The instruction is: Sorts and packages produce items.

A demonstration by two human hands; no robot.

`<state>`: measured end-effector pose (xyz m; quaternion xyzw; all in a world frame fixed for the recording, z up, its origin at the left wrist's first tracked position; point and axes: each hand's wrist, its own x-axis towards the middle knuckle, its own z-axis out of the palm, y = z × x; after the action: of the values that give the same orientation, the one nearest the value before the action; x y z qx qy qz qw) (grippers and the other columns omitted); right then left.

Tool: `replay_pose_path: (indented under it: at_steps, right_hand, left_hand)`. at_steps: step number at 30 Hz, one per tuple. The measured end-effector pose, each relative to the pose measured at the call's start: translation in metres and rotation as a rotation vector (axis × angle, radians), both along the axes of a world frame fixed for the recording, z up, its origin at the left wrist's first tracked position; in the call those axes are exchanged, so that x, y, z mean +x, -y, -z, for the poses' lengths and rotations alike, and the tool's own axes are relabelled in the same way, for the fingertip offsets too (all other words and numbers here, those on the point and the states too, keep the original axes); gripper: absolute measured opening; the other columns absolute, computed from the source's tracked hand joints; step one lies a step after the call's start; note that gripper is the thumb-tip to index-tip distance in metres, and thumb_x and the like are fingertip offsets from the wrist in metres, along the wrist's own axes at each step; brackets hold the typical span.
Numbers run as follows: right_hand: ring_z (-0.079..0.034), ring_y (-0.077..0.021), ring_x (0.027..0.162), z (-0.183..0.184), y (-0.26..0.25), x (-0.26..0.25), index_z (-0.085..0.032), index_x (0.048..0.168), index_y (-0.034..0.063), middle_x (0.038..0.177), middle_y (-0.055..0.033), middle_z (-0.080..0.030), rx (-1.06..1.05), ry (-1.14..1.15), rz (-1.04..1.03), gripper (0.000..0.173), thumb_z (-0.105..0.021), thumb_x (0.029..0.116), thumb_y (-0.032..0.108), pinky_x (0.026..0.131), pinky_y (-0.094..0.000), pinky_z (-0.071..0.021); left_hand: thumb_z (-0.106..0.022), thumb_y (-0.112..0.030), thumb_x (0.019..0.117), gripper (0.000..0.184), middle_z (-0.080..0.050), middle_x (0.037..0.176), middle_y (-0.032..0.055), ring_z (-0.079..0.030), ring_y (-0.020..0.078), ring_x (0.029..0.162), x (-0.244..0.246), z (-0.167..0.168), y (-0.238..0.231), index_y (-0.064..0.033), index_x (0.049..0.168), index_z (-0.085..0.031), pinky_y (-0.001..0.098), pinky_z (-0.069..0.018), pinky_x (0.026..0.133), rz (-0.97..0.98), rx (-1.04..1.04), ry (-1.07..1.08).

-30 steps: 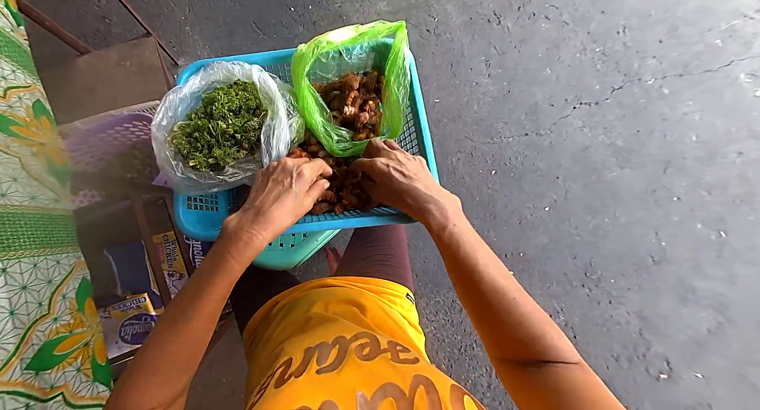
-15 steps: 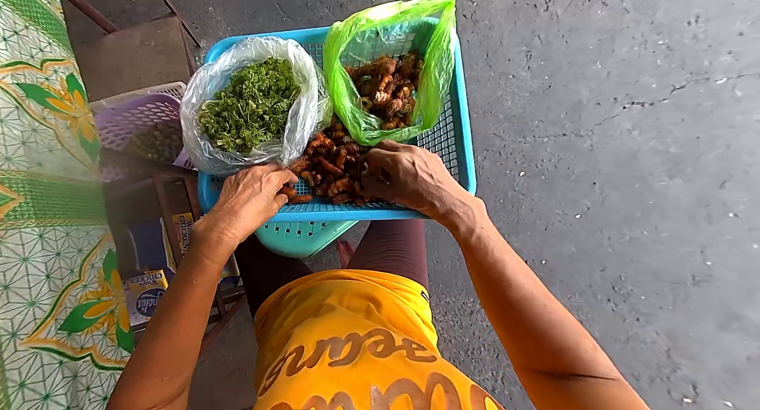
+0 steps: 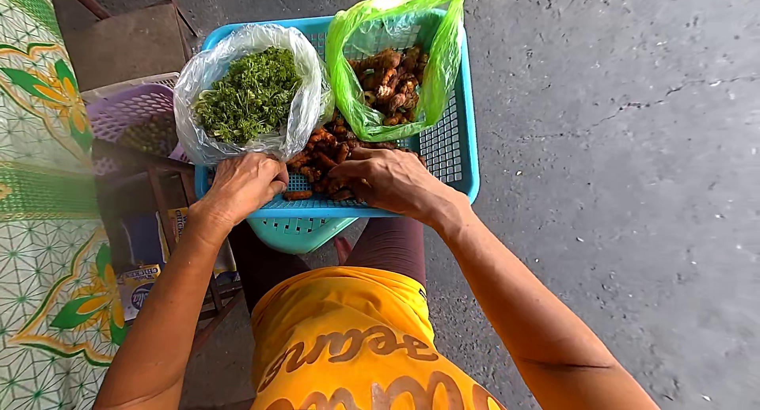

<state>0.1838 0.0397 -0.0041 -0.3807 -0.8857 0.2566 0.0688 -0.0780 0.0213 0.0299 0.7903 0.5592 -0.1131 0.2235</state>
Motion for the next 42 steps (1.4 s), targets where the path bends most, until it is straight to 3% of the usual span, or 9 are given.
replay_pose_path:
  at_steps: [6,13,20,24,28,30,33,38,42]
  right_hand:
    - [-0.07,-0.0359,0.089,-0.011,-0.01,-0.018,-0.076,0.116,0.0266,0.102,-0.0111,-0.073,-0.046,0.286,-0.142,0.027,-0.068,0.0951,0.012,0.069,-0.056,-0.0523]
    - [-0.067,-0.0356,0.076,-0.003,-0.006,0.031,-0.071,0.105,0.01,0.094,-0.0135,-0.066,0.069,0.007,0.04,0.024,-0.081,0.084,0.017,0.058,-0.0563,-0.0518]
    - [-0.066,-0.0276,0.067,-0.015,-0.012,0.056,-0.068,0.109,0.0081,0.083,-0.0113,-0.069,0.01,-0.164,0.222,0.025,-0.077,0.0885,0.018,0.059,-0.0509,-0.0526]
    - [-0.069,-0.0391,0.088,-0.039,-0.053,0.047,-0.07,0.116,0.006,0.101,-0.0192,-0.071,0.088,-0.099,0.288,0.027,-0.071,0.0925,0.018,0.072,-0.0643,-0.0517]
    - [-0.056,-0.0464,0.124,-0.073,-0.073,0.034,-0.056,0.145,0.0074,0.14,-0.0241,-0.056,0.283,-0.038,0.439,0.053,-0.065,0.0979,0.03,0.097,-0.0647,-0.0452]
    - [-0.052,-0.0454,0.13,-0.079,-0.067,0.023,-0.056,0.144,0.007,0.145,-0.0234,-0.054,0.342,-0.068,0.472,0.054,-0.064,0.0988,0.035,0.103,-0.0602,-0.0423]
    - [-0.053,-0.0455,0.125,-0.064,-0.035,0.0,-0.066,0.129,0.0024,0.134,-0.0244,-0.059,0.29,-0.17,0.396,0.038,-0.067,0.0977,0.024,0.101,-0.0592,-0.045]
    - [-0.072,-0.0186,0.089,-0.018,0.016,-0.034,-0.065,0.128,0.0067,0.113,-0.0101,-0.071,-0.101,-0.436,0.179,0.039,-0.075,0.0937,0.023,0.075,-0.037,-0.0618]
    - [-0.069,-0.0118,0.076,-0.009,0.022,-0.042,-0.07,0.123,0.007,0.094,-0.0057,-0.074,-0.146,-0.468,0.186,0.033,-0.074,0.0947,0.023,0.068,-0.0296,-0.0578]
  left_hand:
    - [-0.073,-0.016,0.0952,0.029,-0.074,0.109,0.0098,-0.071,0.0321,0.099,-0.02,0.001,0.006,-0.0209,0.124,-0.072,0.0606,-0.0522,0.087,-0.083,-0.081,0.046]
    - [-0.069,-0.019,0.0966,0.015,-0.074,0.096,0.0093,-0.07,0.0272,0.094,-0.029,0.011,0.004,-0.0119,0.108,-0.077,0.0535,-0.052,0.088,-0.091,-0.07,0.121]
    - [-0.062,-0.008,0.0956,0.023,-0.072,0.105,0.0073,-0.072,0.0114,0.079,-0.008,0.008,0.019,-0.0046,0.117,-0.069,0.0288,-0.0631,0.067,-0.49,-0.059,0.869]
    - [-0.036,-0.01,0.1047,0.035,-0.071,0.112,0.0115,-0.075,0.021,0.085,0.009,0.007,0.018,-0.0043,0.132,-0.057,0.0356,-0.0649,0.062,-0.659,-0.286,1.255]
    - [-0.043,-0.011,0.1071,0.026,-0.074,0.103,0.0104,-0.075,0.0184,0.083,0.003,0.011,0.015,-0.0042,0.124,-0.061,0.0318,-0.0644,0.063,-0.657,-0.391,1.356]
    - [-0.048,-0.009,0.1058,0.024,-0.074,0.103,0.0092,-0.075,0.0165,0.083,0.0,0.012,0.015,-0.0036,0.122,-0.064,0.0301,-0.0638,0.064,-0.663,-0.394,1.39]
    - [-0.052,-0.006,0.1041,0.021,-0.074,0.104,0.0083,-0.075,0.015,0.085,0.0,0.011,0.015,-0.0027,0.12,-0.065,0.029,-0.0635,0.065,-0.661,-0.377,1.383]
    - [-0.059,-0.001,0.1004,0.014,-0.077,0.095,0.006,-0.075,0.0119,0.079,0.003,0.009,0.017,-0.002,0.11,-0.068,0.0263,-0.063,0.063,-0.713,-0.352,1.363]
    - [-0.061,0.0,0.0995,0.009,-0.076,0.089,0.0043,-0.074,0.0105,0.072,0.007,0.01,0.019,-0.0014,0.104,-0.068,0.026,-0.0633,0.062,-0.706,-0.282,1.345]
